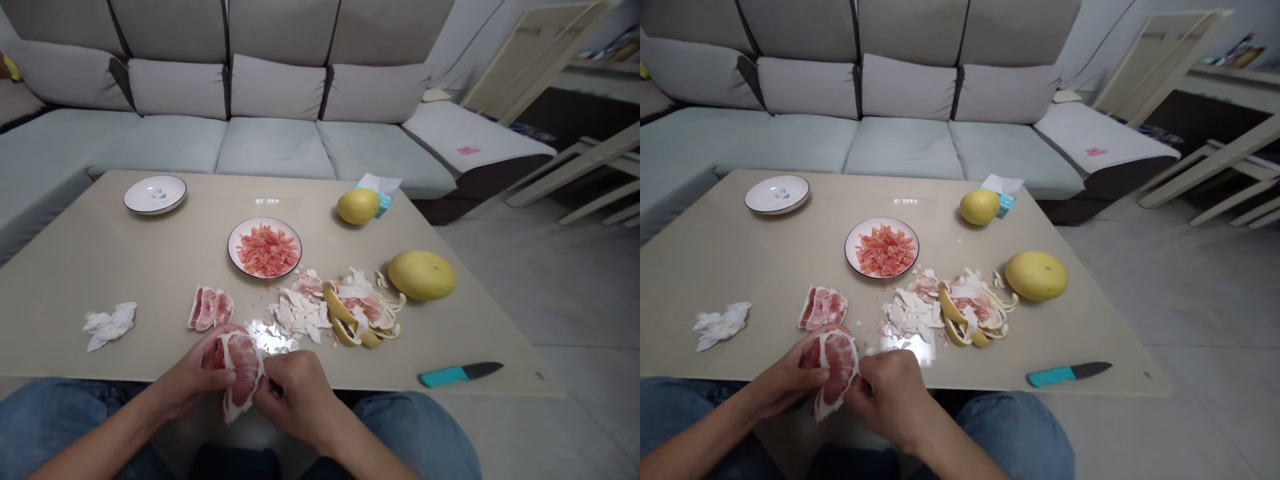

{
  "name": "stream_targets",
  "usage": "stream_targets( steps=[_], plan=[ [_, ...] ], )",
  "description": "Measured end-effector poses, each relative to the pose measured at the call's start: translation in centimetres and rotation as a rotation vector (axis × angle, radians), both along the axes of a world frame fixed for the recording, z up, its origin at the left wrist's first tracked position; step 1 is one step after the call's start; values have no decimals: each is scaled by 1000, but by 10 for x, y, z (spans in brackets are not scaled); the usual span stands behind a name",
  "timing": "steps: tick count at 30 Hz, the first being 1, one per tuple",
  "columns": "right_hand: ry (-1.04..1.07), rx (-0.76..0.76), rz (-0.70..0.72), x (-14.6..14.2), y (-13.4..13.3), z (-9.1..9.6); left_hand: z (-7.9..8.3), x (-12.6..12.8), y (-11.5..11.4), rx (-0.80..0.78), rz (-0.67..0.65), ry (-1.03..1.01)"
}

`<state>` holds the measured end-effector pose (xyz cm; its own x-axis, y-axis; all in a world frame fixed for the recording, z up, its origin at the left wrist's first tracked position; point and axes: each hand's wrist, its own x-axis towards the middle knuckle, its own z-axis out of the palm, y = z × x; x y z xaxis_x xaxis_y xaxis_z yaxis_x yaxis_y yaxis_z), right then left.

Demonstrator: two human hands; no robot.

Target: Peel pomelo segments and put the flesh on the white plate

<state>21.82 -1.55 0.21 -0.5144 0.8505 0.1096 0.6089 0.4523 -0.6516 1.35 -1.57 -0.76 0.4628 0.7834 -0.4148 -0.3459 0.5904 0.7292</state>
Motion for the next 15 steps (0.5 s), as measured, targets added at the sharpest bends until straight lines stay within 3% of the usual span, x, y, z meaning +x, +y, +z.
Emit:
stream_targets(
  steps=[15],
  plan=[
    [-73, 186, -125, 9, 8, 2, -3, -1, 1, -2, -117, -117]
  ],
)
